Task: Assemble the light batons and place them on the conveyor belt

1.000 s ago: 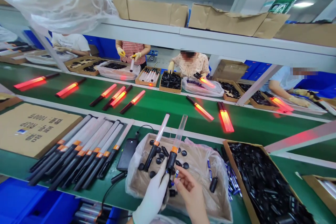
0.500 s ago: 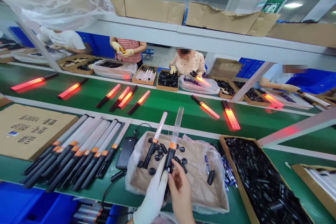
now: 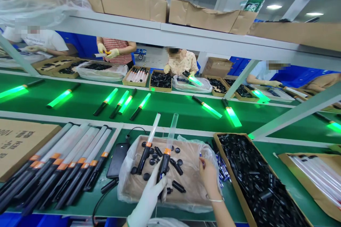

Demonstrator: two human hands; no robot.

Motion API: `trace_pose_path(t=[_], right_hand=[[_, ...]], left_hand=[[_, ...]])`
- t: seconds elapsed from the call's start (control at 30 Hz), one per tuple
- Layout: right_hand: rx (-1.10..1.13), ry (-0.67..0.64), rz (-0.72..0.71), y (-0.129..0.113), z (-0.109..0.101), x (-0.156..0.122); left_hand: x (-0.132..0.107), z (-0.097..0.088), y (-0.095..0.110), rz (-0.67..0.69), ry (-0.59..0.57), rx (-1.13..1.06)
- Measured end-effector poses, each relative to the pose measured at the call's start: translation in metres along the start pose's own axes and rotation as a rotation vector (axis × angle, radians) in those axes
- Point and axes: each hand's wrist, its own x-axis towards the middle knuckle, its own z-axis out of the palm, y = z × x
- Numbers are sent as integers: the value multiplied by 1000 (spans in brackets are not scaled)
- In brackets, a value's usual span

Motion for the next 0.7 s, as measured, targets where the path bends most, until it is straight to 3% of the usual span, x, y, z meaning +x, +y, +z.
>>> trace_pose_path(t=[0.13, 0.37, 0.57, 0.7], right_hand=[[-126, -28, -22, 21, 6, 26], [-300, -48, -42, 28, 26, 39], [-300, -38, -104, 28, 8, 36], [-46, 65, -88, 2, -12, 12]], left_hand=[[-5, 0, 2, -58, -2, -35], [-8, 1, -3, -156, 26, -69], [-10, -2, 5, -170, 49, -103], [-10, 5, 11, -163, 59, -112]])
